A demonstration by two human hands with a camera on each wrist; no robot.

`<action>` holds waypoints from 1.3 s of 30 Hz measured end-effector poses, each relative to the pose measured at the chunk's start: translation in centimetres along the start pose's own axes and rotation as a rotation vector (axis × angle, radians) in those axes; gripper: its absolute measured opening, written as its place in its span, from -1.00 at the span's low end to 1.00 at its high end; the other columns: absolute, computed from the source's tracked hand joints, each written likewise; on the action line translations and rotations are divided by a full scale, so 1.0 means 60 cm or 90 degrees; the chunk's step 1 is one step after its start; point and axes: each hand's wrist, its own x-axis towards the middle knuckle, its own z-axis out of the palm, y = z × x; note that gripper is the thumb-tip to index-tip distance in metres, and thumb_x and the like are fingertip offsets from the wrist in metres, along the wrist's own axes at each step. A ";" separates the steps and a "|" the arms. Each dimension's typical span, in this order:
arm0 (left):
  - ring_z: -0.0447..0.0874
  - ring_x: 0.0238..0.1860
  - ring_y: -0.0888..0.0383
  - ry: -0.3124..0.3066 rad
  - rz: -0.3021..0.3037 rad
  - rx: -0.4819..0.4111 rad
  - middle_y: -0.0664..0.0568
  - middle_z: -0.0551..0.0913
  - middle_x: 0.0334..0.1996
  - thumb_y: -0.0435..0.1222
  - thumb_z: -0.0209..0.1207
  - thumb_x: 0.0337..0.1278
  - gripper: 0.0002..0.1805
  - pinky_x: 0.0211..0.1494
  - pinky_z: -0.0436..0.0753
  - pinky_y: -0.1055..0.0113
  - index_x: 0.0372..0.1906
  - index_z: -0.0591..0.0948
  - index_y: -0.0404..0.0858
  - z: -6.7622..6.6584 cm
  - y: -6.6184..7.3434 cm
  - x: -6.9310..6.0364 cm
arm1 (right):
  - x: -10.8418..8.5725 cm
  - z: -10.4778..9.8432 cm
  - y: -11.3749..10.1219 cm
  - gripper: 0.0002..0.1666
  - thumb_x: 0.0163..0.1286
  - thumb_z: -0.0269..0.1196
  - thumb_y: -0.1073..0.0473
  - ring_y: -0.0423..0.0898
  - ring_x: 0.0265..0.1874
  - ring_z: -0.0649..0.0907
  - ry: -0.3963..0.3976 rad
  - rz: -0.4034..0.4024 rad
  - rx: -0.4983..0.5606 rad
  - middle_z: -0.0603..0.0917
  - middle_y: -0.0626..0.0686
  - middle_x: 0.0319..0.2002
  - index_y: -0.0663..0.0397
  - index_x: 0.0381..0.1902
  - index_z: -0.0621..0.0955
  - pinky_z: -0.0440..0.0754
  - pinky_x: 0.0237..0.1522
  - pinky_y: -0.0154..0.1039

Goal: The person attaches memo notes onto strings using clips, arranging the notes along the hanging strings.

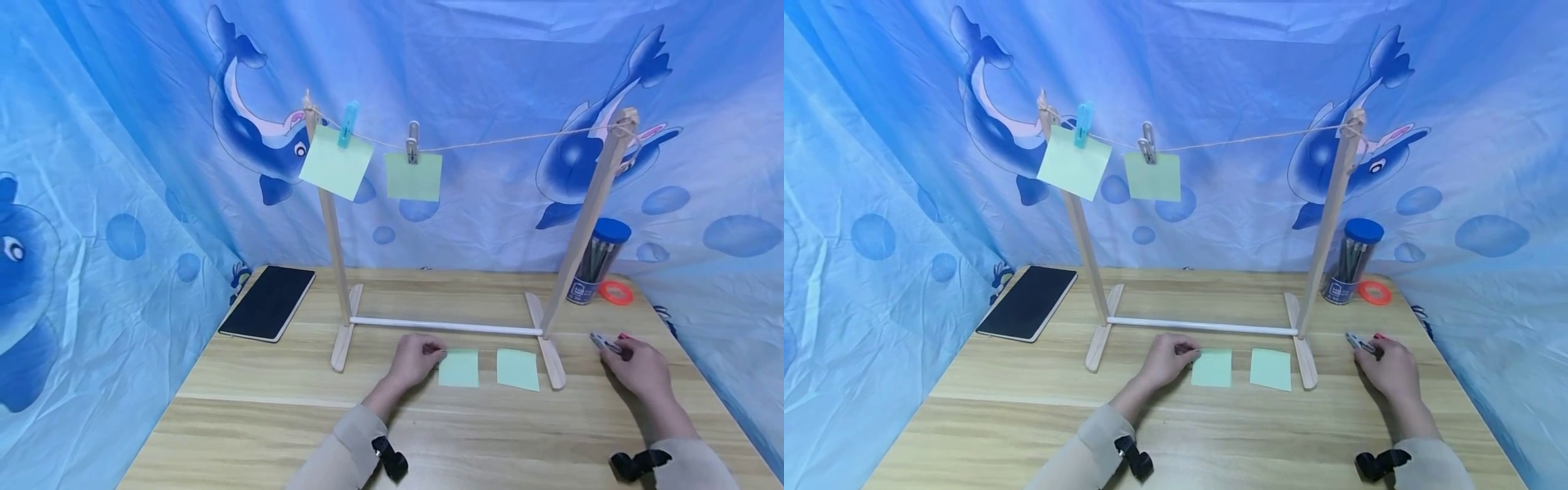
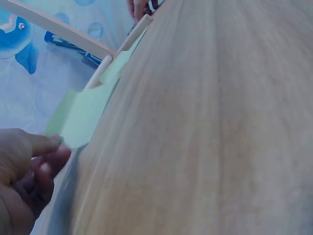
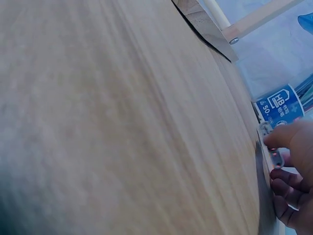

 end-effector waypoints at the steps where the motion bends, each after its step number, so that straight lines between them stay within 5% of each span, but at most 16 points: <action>1: 0.68 -0.52 0.32 0.001 -0.005 -0.026 0.06 0.78 -0.43 -0.44 0.36 0.20 -0.95 -0.35 0.67 0.47 -0.28 0.78 -0.27 0.000 0.000 -0.001 | -0.001 0.000 0.000 -0.44 0.40 0.29 0.11 0.33 -0.23 0.60 0.002 0.006 0.005 0.62 0.48 -0.17 0.59 0.07 0.55 0.54 -0.21 0.25; 8: 0.75 -0.52 0.17 0.020 -0.033 -0.151 -0.08 0.77 -0.47 -0.52 0.31 0.21 -0.93 -0.45 0.68 0.44 -0.24 0.75 -0.42 -0.005 0.009 -0.001 | -0.004 -0.001 -0.008 -0.26 0.61 0.02 -0.10 0.39 0.02 0.54 -0.012 0.088 0.089 0.51 0.55 0.12 0.49 0.36 0.38 0.50 -0.01 0.30; 11: 0.78 -0.39 0.15 0.038 -0.037 -0.160 -0.11 0.78 -0.40 -0.54 0.31 0.17 -0.91 -0.32 0.70 0.45 -0.23 0.74 -0.43 -0.008 0.013 0.000 | -0.004 0.000 -0.011 -0.23 0.59 0.04 -0.17 0.29 0.01 0.56 -0.009 0.114 0.127 0.53 0.49 0.13 0.40 0.40 0.38 0.60 -0.07 0.03; 16: 0.80 -0.23 0.16 0.051 -0.055 -0.176 -0.08 0.80 -0.29 -0.49 0.31 0.22 -0.91 -0.23 0.71 0.45 -0.21 0.77 -0.37 -0.012 0.018 0.002 | -0.004 -0.007 -0.020 -0.09 0.41 0.21 -0.33 -0.07 -0.12 0.52 -0.014 0.234 0.271 0.57 0.17 0.09 0.20 0.45 0.40 0.53 -0.37 -0.50; 20: 0.79 -0.23 0.18 0.041 -0.089 -0.236 -0.07 0.80 -0.29 -0.41 0.33 0.25 -0.90 -0.20 0.73 0.40 -0.19 0.78 -0.36 -0.018 0.026 0.003 | -0.004 -0.017 -0.026 -0.13 0.37 0.24 -0.36 -0.30 -0.18 0.47 -0.010 0.279 0.357 0.55 -0.23 -0.09 0.04 0.44 0.45 0.51 -0.35 -0.54; 24: 0.80 -0.27 0.16 0.041 -0.109 -0.308 -0.12 0.80 -0.31 -0.41 0.33 0.26 -0.83 -0.17 0.75 0.34 -0.13 0.75 -0.43 -0.028 0.042 0.007 | -0.003 -0.027 -0.028 -0.39 0.35 0.36 -0.19 -0.43 -0.28 0.56 0.013 0.271 0.507 0.61 -0.44 -0.29 -0.12 0.28 0.61 0.54 -0.33 -0.57; 28: 0.81 -0.33 0.10 0.051 -0.094 -0.313 -0.16 0.79 -0.35 -0.37 0.31 0.29 -0.79 -0.31 0.76 0.33 -0.07 0.73 -0.45 -0.043 0.063 0.016 | 0.000 -0.042 -0.034 -0.55 0.35 0.40 -0.07 -0.48 -0.35 0.65 0.026 0.236 0.609 0.68 -0.42 -0.33 -0.18 0.16 0.67 0.59 -0.34 -0.60; 33: 0.78 -0.46 0.04 0.081 -0.063 -0.249 -0.08 0.78 -0.42 -0.31 0.32 0.30 -0.81 -0.58 0.54 0.46 -0.11 0.76 -0.35 -0.062 0.088 0.027 | 0.005 -0.061 -0.047 -0.70 0.40 0.35 0.01 -0.46 -0.39 0.70 0.060 0.162 0.645 0.70 -0.39 -0.31 -0.19 0.07 0.71 0.62 -0.35 -0.60; 39: 0.73 -0.46 -0.11 0.110 -0.033 -0.191 0.04 0.74 -0.41 -0.26 0.33 0.30 -0.84 -0.51 0.61 0.41 -0.16 0.78 -0.27 -0.082 0.111 0.041 | 0.010 -0.082 -0.072 -0.84 0.45 0.31 0.16 -0.41 -0.40 0.67 0.123 0.085 0.659 0.73 -0.28 -0.40 -0.14 -0.06 0.75 0.60 -0.42 -0.59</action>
